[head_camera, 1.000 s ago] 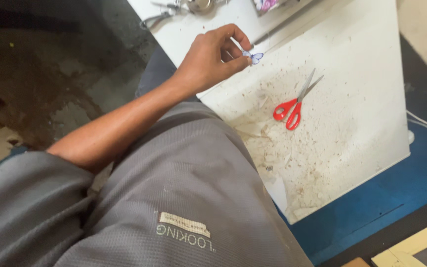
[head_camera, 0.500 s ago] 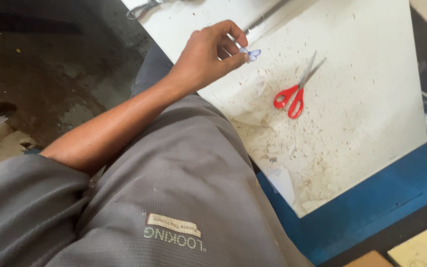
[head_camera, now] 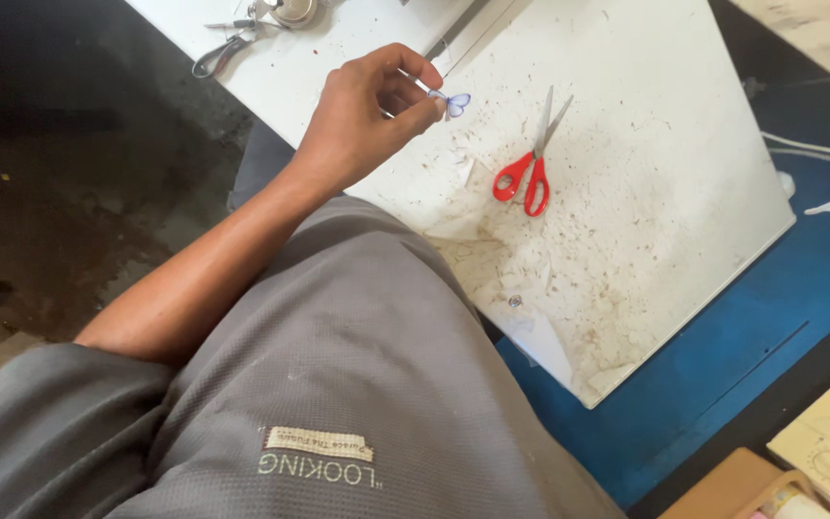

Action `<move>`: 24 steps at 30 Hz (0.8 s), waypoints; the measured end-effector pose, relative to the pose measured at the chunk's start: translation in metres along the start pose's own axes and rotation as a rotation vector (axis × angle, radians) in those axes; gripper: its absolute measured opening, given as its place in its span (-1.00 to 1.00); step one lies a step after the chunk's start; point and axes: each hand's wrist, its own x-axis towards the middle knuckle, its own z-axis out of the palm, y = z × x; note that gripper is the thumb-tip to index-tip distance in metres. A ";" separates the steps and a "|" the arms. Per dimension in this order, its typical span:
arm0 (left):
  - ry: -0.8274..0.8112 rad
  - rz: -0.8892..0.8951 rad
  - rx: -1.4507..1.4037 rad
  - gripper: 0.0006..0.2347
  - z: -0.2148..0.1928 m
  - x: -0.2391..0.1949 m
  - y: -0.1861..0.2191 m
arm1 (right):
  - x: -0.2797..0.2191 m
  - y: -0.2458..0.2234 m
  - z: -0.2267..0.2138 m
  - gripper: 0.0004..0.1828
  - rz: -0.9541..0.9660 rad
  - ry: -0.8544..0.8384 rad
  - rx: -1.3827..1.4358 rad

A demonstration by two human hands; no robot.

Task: The person uses red-handled scissors to cut out small butterfly-shaped paper cutouts from a sheet. They carefully trim around the edges of each butterfly, rotating the paper as needed, and place the finished cutouts on the work surface.

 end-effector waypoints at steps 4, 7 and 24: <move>-0.023 0.025 -0.017 -0.84 -0.001 -0.004 0.001 | -0.005 -0.029 -0.005 -0.84 -0.208 0.047 0.201; -0.046 0.036 -0.049 -0.84 0.001 -0.003 0.002 | 0.010 -0.089 -0.029 -0.84 -0.526 0.166 0.568; 0.057 0.263 0.217 -0.85 0.009 -0.033 0.016 | -0.013 -0.244 -0.037 -0.77 -0.667 0.178 1.070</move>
